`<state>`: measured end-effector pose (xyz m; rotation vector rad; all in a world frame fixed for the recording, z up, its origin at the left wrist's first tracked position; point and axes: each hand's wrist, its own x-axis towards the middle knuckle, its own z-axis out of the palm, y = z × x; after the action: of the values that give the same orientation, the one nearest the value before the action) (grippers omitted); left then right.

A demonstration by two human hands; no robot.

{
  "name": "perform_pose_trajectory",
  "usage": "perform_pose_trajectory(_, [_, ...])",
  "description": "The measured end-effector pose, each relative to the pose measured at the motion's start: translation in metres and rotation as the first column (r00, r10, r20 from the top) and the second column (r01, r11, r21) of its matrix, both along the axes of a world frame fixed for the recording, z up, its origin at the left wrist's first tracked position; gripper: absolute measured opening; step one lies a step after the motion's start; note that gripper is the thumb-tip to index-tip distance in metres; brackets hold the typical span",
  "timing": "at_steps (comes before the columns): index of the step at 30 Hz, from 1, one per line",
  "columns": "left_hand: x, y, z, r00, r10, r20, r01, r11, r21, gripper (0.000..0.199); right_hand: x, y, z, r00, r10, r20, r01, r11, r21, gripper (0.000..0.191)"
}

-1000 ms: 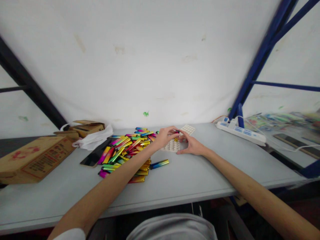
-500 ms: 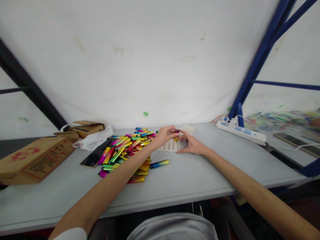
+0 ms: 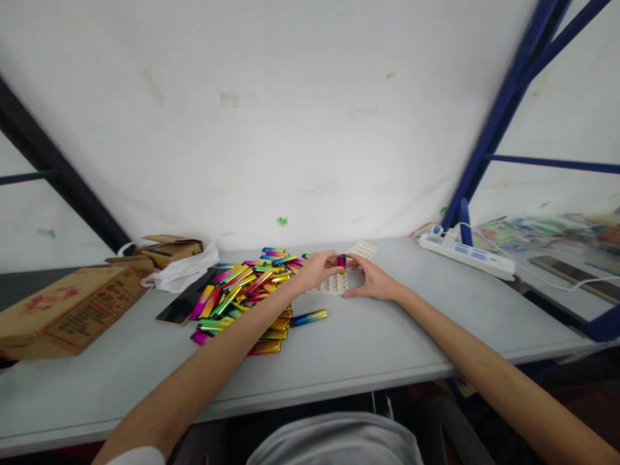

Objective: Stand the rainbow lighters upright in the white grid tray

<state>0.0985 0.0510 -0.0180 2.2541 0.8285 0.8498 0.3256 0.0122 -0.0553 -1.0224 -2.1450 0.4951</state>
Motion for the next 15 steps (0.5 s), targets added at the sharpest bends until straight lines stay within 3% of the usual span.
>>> perform_pose_trajectory(5, [-0.013,-0.005,0.006,0.989,0.024,-0.149,-0.018,0.999,0.041,0.024,0.002,-0.001,0.001,0.991,-0.008,0.136,-0.007,0.994,0.108,0.069])
perform_pose_trajectory(9, [-0.045,0.001,0.028,0.926,0.242,-0.291,-0.191,0.962,0.193,0.027,0.000,-0.003,0.003,0.985,-0.043,0.167,0.029,0.995,0.090,0.074])
perform_pose_trajectory(12, [-0.078,0.011,0.039,0.784,0.422,-0.455,-0.298,0.899,0.321,0.028,-0.001,-0.004,0.005,0.979,-0.057,0.198,0.048,0.998,0.047,0.077])
perform_pose_trajectory(15, [-0.100,0.023,0.038,0.726,0.457,-0.513,-0.311,0.884,0.348,0.027,-0.001,-0.004,0.005,0.977,-0.044,0.211,0.036,0.999,0.039,0.078])
